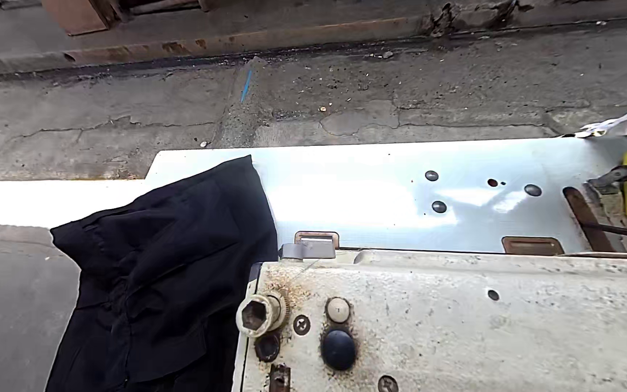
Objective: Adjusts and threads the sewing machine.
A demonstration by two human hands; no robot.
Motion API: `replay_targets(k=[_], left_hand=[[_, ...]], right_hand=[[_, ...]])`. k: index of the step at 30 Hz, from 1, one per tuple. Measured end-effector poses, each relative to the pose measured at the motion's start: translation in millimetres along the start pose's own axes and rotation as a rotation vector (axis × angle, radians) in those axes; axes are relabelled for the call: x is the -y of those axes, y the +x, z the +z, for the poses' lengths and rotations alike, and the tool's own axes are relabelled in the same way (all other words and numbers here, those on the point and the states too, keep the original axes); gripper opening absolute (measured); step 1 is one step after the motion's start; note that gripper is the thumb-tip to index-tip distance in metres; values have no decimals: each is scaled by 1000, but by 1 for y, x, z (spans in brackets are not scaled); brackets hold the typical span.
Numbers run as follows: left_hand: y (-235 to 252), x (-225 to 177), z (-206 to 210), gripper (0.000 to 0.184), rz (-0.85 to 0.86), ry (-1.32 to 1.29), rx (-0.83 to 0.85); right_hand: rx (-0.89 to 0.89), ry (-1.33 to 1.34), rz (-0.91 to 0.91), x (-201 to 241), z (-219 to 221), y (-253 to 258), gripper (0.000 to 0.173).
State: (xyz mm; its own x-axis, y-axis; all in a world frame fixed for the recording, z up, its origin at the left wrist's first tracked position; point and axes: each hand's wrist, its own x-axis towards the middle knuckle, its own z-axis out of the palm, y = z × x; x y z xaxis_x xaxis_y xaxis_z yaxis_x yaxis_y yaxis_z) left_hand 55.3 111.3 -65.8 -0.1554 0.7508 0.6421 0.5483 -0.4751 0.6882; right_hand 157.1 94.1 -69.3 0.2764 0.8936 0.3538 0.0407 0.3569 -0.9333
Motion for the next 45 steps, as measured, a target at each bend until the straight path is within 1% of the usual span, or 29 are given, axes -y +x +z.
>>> replay_targets(k=[3, 5, 7, 9, 12, 15, 17, 19, 20, 22, 26, 29, 33, 36, 38, 40, 41, 42, 44, 45], left_hand=[[-27, 17, -13, 16, -14, -33, 90], [-41, 24, -17, 18, -49, -65, 105], [-31, 14, -14, 17, -86, -67, 105], [-22, 12, -12, 18, -38, -70, 109], [-5, 3, -5, 15, 9, -16, 54], [3, -7, 2, 12, -32, -21, -17], [2, -13, 5, 14, -91, -5, -66], [0, -17, 6, 13, -96, 21, -88], [-1, -18, 4, 11, -81, 48, -74], [-4, -20, 0, 9, -65, 95, -51], [-2, -21, 2, 9, -66, 102, -75], [3, -15, 6, 9, -36, 135, -81], [-2, -9, 5, 6, 7, 178, -44], [-7, -6, 3, 9, 7, 185, -29], [-3, -11, 4, 8, -23, 166, -45], [-1, -17, 4, 10, -71, 107, -86], [-2, -19, 1, 11, -70, 91, -77], [-5, -19, -5, 12, -35, 93, -46], [-11, -13, -10, 16, 38, 126, -15], [-18, -11, -13, 17, 32, 117, -10]], right_hand=[[35, 44, 30, 3, -1, -3, 14], [49, 26, 47, 9, 1, 0, 14], [48, 5, 50, 13, 1, 2, 15], [35, -23, 39, 13, 2, 3, 13], [44, -19, 39, 12, -1, 6, 10], [37, -6, 28, 6, -2, 5, 8], [24, 29, 73, 5, -1, 5, 9], [14, 136, 155, 7, 2, 4, 15], [19, 172, 153, 7, 2, 5, 17], [17, 212, 89, 8, 5, 7, 14], [26, -7, 55, 8, 0, 5, 7], [39, -67, 17, 6, -2, 7, 6], [69, 6, 18, 7, -3, 9, 6], [76, 68, 26, 8, -3, 10, 7], [48, 171, 125, 10, -3, 7, 9], [-23, 366, 385, 18, -1, 5, 19], [-43, 458, 511, 20, -1, 4, 23], [-40, 521, 577, 20, -2, 4, 24], [27, 548, 618, 21, -7, 4, 21], [58, 574, 682, 24, -9, 3, 20]])
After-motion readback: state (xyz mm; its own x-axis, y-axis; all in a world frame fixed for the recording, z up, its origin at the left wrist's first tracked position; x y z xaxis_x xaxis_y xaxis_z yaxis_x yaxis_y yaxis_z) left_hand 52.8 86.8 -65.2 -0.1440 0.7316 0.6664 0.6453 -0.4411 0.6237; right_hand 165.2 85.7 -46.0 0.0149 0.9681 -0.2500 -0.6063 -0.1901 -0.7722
